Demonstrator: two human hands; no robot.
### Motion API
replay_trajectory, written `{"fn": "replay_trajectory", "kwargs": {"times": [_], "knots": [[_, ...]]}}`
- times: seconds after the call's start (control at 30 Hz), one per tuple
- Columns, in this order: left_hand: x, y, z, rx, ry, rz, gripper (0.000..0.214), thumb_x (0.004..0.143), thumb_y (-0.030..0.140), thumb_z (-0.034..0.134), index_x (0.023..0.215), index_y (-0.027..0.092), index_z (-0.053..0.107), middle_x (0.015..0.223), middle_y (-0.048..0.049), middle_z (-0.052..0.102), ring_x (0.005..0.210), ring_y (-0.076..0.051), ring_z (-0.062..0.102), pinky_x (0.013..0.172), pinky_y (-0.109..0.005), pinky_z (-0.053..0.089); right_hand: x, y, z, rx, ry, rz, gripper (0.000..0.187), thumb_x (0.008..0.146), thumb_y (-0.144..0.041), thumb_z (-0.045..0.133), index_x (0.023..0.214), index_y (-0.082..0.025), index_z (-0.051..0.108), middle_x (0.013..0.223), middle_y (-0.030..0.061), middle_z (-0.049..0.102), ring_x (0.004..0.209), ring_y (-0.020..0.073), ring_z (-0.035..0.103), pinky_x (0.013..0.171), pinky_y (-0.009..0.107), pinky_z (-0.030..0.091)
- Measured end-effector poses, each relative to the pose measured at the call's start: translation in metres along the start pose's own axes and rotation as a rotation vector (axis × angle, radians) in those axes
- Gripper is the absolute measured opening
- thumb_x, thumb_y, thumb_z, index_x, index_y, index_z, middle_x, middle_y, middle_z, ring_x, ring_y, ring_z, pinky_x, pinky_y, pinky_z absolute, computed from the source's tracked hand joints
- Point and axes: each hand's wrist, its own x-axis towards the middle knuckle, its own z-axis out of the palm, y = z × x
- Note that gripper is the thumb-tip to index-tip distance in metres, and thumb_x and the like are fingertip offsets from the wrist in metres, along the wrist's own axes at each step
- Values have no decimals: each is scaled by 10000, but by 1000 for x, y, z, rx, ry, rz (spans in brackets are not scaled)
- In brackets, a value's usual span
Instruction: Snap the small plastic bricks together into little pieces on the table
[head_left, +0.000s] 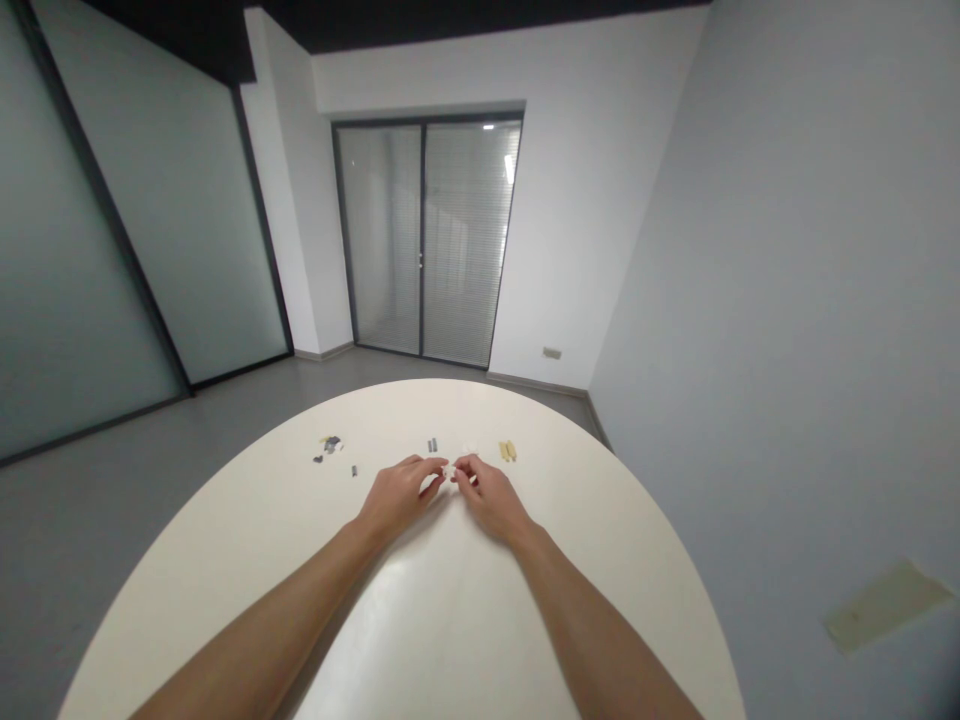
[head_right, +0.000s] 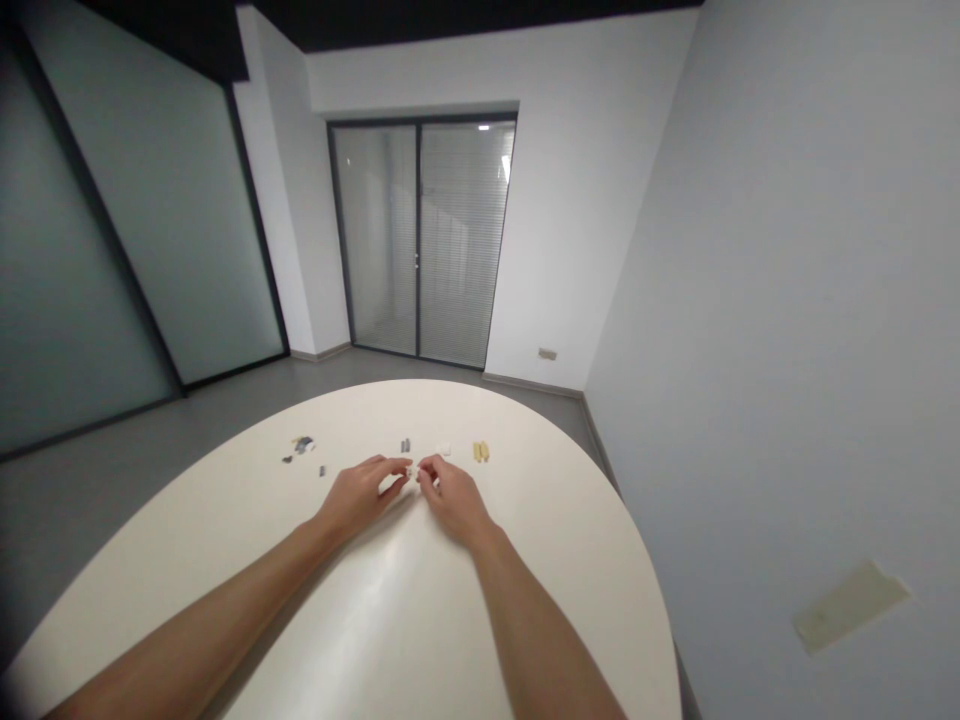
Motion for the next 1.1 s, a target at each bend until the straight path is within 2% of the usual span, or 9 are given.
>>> {"fn": "replay_trajectory", "kwargs": {"times": [0.27,0.7,1.1], "knots": [[-1,-2,2,9,28,-12,162,920,304,564,1058,245,626,963,-16,737,886,-169,689,710,-258,520,1,-1,0,4,-8,-3,192,945,-317,506,1114,-256,573,905,4,679,764,149,610,712,261,460],[-1,-3,2,7,35,-11,186,931,399,555,969,234,630,927,-13,730,850,-158,687,682,-240,504,0,-1,-2,-40,-4,-14,162,969,-326,484,1019,-244,615,917,6,687,801,150,608,729,247,446],[-1,-1,0,-18,26,9,182,933,369,551,1031,252,651,936,-18,738,859,-151,687,699,-230,514,1,-1,-2,-12,-25,-40,207,975,-345,477,1024,-238,647,932,14,697,828,161,617,770,267,461]]}}
